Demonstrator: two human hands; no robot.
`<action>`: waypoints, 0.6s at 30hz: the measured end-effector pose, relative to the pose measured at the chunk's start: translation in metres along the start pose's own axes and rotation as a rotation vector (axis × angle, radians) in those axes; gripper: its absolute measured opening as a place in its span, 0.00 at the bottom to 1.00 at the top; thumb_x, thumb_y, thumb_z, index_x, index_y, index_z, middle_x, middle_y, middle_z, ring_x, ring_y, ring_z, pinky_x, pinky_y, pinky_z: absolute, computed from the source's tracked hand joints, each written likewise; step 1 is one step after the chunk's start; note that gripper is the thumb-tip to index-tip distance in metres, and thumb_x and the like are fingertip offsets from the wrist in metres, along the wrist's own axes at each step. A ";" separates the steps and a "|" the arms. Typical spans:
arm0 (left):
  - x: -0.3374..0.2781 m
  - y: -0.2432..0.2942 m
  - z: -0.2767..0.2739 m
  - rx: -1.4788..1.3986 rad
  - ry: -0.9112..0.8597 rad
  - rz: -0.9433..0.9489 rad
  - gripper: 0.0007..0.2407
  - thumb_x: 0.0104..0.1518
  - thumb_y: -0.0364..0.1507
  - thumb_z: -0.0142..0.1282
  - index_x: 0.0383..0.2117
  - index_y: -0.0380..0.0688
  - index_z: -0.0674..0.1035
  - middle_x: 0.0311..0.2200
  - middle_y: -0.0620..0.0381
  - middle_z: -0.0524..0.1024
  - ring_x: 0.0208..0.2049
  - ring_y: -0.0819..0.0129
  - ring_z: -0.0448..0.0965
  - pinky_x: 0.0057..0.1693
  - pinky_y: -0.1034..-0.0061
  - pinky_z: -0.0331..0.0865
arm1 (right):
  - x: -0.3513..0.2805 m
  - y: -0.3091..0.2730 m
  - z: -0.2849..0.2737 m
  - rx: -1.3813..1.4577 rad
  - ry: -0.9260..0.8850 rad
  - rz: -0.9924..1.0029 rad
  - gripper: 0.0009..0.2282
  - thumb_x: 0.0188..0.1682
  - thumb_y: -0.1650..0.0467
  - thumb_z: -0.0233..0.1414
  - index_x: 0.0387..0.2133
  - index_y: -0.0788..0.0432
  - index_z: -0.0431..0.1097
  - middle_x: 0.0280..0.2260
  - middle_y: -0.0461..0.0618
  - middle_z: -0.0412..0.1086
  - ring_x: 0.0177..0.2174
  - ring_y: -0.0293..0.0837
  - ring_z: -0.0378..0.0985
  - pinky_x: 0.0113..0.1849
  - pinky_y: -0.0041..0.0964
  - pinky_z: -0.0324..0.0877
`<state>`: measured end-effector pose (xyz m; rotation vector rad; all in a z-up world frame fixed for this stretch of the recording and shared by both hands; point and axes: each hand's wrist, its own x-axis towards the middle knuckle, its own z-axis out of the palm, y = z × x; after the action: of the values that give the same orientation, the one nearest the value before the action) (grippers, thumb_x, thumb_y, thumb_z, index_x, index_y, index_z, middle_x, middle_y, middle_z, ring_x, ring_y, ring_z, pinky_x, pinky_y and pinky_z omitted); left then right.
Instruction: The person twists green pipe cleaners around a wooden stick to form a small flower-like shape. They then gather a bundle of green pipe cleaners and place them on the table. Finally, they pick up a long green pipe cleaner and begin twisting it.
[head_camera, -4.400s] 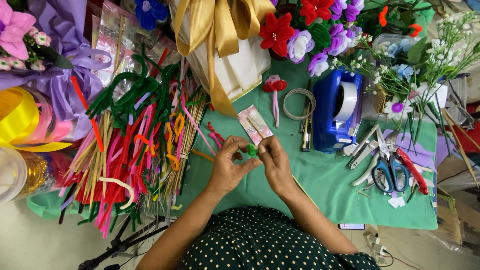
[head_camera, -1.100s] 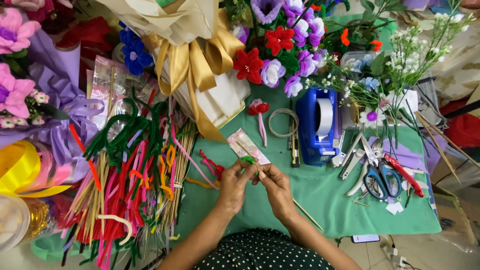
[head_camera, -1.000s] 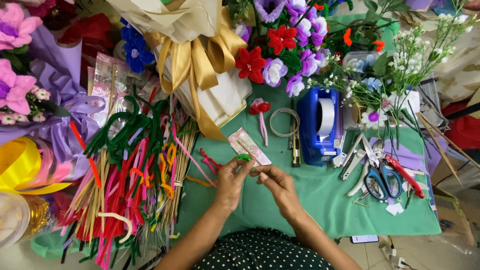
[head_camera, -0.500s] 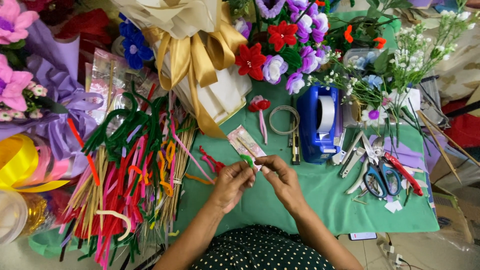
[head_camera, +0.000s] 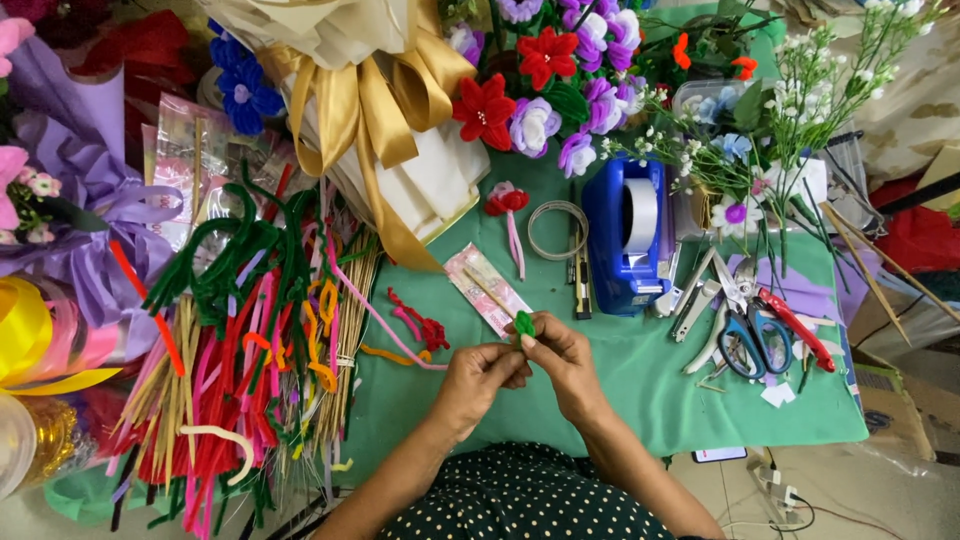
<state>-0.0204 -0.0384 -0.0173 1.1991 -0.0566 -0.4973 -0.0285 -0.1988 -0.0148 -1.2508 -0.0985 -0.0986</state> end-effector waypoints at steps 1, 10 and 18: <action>0.000 -0.001 -0.001 -0.001 0.002 -0.002 0.05 0.61 0.22 0.58 0.31 0.34 0.84 0.23 0.53 0.82 0.25 0.74 0.81 0.36 0.81 0.77 | 0.000 -0.008 0.007 0.000 0.000 0.003 0.07 0.54 0.76 0.51 0.27 0.68 0.73 0.26 0.59 0.72 0.20 0.46 0.75 0.27 0.41 0.71; -0.005 0.018 0.001 0.079 -0.067 0.147 0.04 0.61 0.19 0.56 0.35 0.33 0.84 0.25 0.57 0.79 0.28 0.76 0.76 0.39 0.81 0.74 | 0.000 -0.009 0.015 0.109 0.069 0.071 0.05 0.48 0.78 0.54 0.29 0.73 0.77 0.33 0.61 0.74 0.26 0.46 0.74 0.28 0.42 0.70; -0.014 0.026 0.002 0.484 0.124 0.410 0.03 0.56 0.27 0.66 0.27 0.43 0.86 0.19 0.56 0.80 0.24 0.71 0.82 0.35 0.77 0.75 | -0.005 -0.006 0.023 0.090 0.119 0.063 0.09 0.50 0.76 0.53 0.34 0.74 0.78 0.41 0.63 0.73 0.44 0.49 0.72 0.47 0.41 0.63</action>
<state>-0.0243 -0.0279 0.0104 1.6390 -0.3242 -0.0426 -0.0349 -0.1789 -0.0030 -1.1546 0.0394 -0.1130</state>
